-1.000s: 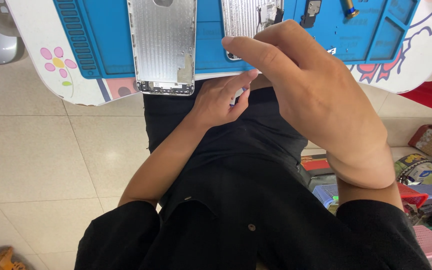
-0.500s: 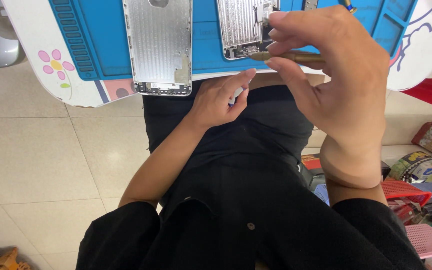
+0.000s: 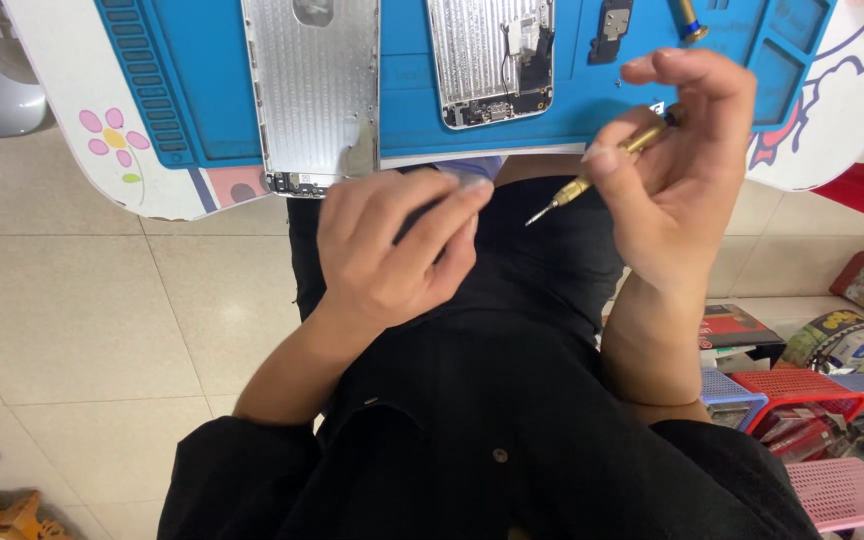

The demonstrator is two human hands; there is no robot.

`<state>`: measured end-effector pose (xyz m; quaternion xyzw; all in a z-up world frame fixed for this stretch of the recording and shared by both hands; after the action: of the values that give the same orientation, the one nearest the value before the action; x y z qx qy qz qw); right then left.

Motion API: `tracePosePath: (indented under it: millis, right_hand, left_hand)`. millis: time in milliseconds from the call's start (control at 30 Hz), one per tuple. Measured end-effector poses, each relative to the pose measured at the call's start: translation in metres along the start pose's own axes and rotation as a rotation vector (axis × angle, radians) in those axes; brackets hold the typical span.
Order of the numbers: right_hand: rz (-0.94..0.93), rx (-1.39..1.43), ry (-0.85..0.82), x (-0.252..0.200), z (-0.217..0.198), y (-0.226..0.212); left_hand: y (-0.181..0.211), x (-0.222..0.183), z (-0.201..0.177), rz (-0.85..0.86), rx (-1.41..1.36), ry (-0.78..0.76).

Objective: Replacing internal components and reassembling a mobile phone.

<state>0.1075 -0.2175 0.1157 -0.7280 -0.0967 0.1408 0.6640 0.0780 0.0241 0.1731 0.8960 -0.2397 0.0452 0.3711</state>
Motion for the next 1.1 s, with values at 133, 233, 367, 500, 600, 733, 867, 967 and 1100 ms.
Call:
tracePosePath:
  millis: [133, 233, 367, 500, 600, 733, 867, 967, 1100]
  right_hand:
    - [0.046, 0.152, -0.013, 0.010, 0.018, -0.017]
    - [0.028, 0.186, 0.079, 0.006, 0.011, -0.014]
    - [0.011, 0.356, 0.206, -0.011, -0.007, 0.010]
    - [0.002, 0.448, 0.302, 0.001, -0.002, -0.007]
    - [-0.059, 0.510, 0.445, -0.008, -0.008, 0.014]
    - [-0.247, 0.078, 0.300, -0.005, 0.013, 0.004]
    - [-0.295, -0.258, 0.250, 0.012, 0.038, -0.022]
    - [-0.359, -0.328, 0.208, 0.017, 0.048, -0.025]
    - [-0.365, -0.309, 0.187, 0.020, 0.049, -0.026]
  left_hand:
    - [-0.013, 0.006, 0.008, -0.135, 0.141, -0.070]
    - [-0.023, 0.009, 0.018, -0.192, 0.217, -0.139]
    - [-0.023, 0.011, 0.023, -0.187, 0.264, -0.199]
    - [-0.022, 0.016, 0.021, -0.152, 0.319, -0.237]
    - [-0.018, 0.021, 0.018, -0.122, 0.372, -0.262]
    - [-0.014, 0.023, 0.019, -0.094, 0.417, -0.297]
    - [-0.011, 0.024, 0.021, -0.084, 0.511, -0.359]
    - [-0.010, 0.023, 0.023, -0.081, 0.552, -0.396]
    - [-0.011, 0.022, 0.026, -0.074, 0.564, -0.407]
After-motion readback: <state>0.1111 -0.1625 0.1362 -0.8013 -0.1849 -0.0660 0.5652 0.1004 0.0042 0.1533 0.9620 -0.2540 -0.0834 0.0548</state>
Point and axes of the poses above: each hand's wrist, its own x-axis towards the middle knuckle, its own z-axis out of the palm, y = z × x, the point moved 9 cm from there along x, towards the middle knuckle, and after that the axes turned 15 degrees about -y, right-handed, at the moved point
